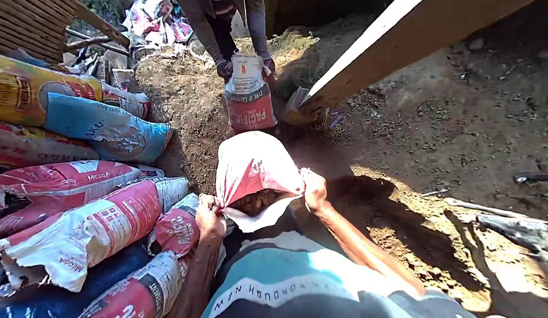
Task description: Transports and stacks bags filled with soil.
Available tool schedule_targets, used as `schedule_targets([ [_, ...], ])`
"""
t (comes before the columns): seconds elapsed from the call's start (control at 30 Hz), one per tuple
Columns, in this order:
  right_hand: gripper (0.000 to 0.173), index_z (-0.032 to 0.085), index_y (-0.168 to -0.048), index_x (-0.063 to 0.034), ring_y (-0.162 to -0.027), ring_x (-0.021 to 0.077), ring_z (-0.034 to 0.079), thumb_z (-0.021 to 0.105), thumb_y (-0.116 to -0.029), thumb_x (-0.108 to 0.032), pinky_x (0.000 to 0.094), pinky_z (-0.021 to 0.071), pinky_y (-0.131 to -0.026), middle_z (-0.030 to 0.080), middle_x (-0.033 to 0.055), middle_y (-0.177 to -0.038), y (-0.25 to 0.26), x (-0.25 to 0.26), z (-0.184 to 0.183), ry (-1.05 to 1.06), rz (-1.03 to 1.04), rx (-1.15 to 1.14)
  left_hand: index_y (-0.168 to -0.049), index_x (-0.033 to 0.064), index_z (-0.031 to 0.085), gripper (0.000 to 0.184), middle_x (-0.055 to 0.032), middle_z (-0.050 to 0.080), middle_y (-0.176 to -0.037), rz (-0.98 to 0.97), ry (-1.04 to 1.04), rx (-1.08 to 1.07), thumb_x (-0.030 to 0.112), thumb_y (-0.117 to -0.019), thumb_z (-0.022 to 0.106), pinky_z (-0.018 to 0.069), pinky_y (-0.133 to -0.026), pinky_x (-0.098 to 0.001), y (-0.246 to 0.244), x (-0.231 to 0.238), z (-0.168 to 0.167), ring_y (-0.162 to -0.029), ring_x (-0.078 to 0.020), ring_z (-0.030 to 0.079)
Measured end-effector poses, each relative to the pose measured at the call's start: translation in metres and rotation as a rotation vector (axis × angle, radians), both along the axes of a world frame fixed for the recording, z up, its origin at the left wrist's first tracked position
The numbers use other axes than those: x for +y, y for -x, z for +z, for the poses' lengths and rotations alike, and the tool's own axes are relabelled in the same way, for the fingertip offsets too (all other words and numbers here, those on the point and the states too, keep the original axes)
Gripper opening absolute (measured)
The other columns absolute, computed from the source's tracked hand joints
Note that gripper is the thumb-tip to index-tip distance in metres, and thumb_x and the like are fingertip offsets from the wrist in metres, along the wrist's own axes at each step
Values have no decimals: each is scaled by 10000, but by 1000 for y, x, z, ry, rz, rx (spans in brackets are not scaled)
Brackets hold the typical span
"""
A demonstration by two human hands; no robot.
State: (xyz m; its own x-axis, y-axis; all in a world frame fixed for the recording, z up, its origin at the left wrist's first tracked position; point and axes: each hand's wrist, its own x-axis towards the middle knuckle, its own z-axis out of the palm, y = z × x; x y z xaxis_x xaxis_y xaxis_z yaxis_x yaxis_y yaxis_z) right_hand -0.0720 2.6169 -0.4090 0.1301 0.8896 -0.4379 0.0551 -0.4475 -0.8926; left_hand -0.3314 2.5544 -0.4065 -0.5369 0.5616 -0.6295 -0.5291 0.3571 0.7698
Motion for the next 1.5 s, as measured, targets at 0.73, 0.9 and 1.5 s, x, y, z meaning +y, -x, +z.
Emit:
schedule_targets([
  [0.73, 431, 501, -645, -174, -511, 87, 559, 290, -1017, -114, 304, 539, -619, 518, -64, -518, 49, 134, -89, -68, -123, -47, -734, 208, 481, 462, 91, 466, -584, -99, -29, -113, 230, -1116, 223, 490, -643, -259, 48, 159, -119, -563, -66, 501],
  [0.9, 383, 533, -695, -161, -510, 72, 537, 340, -1026, -154, 301, 525, -585, 512, -73, -537, 61, 191, -273, -19, -203, -61, -768, 195, 465, 444, 77, 452, -593, 8, 57, -162, 307, -1132, 238, 479, -611, -248, 50, 214, -308, -543, -68, 480],
  [1.5, 359, 638, -1288, 16, -1176, 317, 648, 479, -1081, -231, 511, 499, -1045, 680, 218, -1238, 49, 194, -322, 203, -25, -358, -1418, 26, 532, 501, -221, 624, -1302, -679, 377, 477, 382, -1099, 382, 496, -1007, -537, 93, 219, -372, -1179, -325, 614],
])
